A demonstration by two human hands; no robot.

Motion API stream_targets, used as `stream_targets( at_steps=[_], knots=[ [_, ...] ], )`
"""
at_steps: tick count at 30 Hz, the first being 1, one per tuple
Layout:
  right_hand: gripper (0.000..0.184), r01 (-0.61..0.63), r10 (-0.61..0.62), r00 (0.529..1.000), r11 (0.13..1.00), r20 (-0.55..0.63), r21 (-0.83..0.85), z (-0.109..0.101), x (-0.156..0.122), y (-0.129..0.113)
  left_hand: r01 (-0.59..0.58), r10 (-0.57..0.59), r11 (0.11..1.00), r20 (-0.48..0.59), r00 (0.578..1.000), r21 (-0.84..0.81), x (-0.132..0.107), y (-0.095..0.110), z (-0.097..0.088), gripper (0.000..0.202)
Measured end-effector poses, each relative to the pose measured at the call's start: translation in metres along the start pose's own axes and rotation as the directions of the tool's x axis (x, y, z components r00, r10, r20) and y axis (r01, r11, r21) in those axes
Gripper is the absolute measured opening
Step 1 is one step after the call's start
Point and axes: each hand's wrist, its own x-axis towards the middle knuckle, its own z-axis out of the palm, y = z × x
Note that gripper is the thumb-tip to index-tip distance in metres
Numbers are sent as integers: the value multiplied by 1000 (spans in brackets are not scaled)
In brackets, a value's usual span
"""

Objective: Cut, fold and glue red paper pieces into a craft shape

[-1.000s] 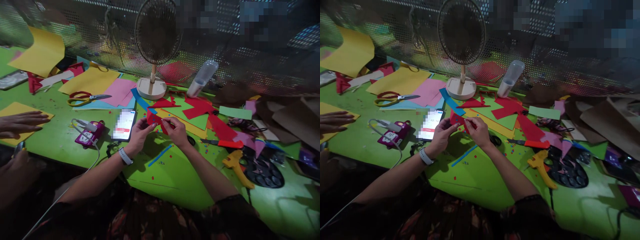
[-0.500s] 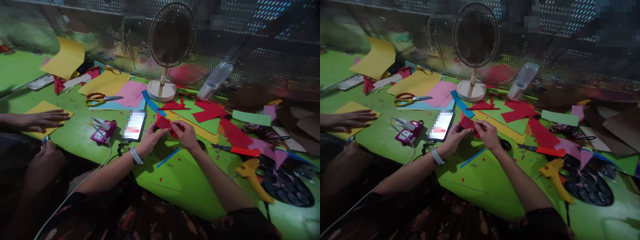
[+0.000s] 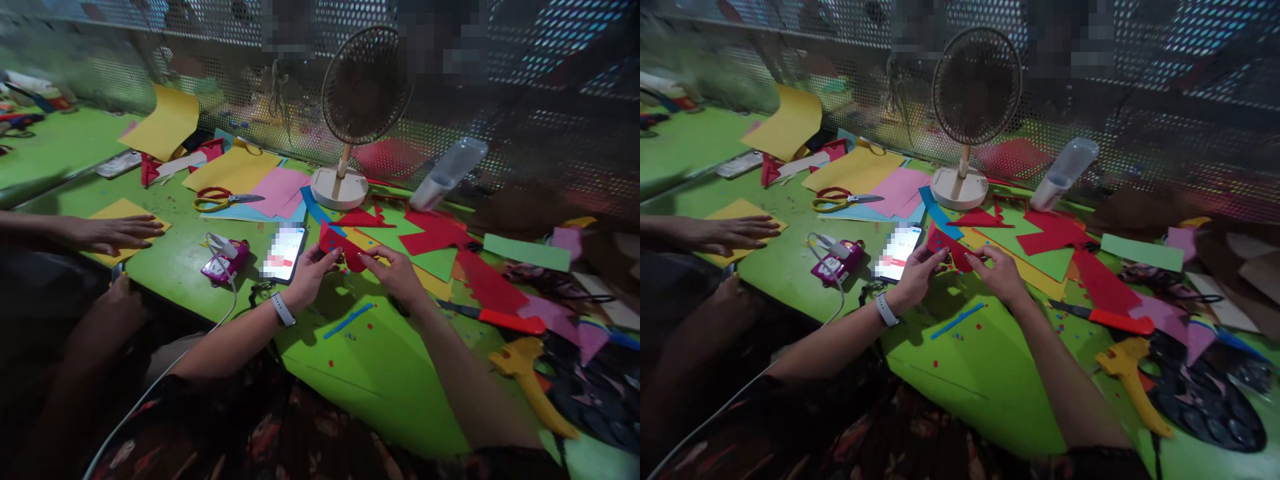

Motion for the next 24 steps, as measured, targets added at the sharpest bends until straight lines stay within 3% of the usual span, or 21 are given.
stream_targets(
  at_steps=[5,11,14,17,21,24],
  knots=[
    [29,-92,90,996,986,17,140,9,-3,-6,-7,7,1000,69,998,6,-3,1,3,37],
    [26,-15,19,999,994,-32,113,11,-14,-14,66,-88,982,123,989,175,-5,-4,2,31],
    [24,42,-48,986,998,-161,-40,4,-28,-11,59,-63,990,30,998,131,-1,-4,1,32],
    [23,20,-49,966,993,-254,-114,0,-48,-4,50,-46,996,-54,997,69,3,-2,0,36],
    [16,76,-86,995,974,-40,-212,0,-69,6,11,-5,997,-79,997,73,6,-1,0,33],
    [17,140,-122,989,950,80,-278,-2,-74,8,-35,44,995,-94,995,94,7,-3,-1,29]
  ],
)
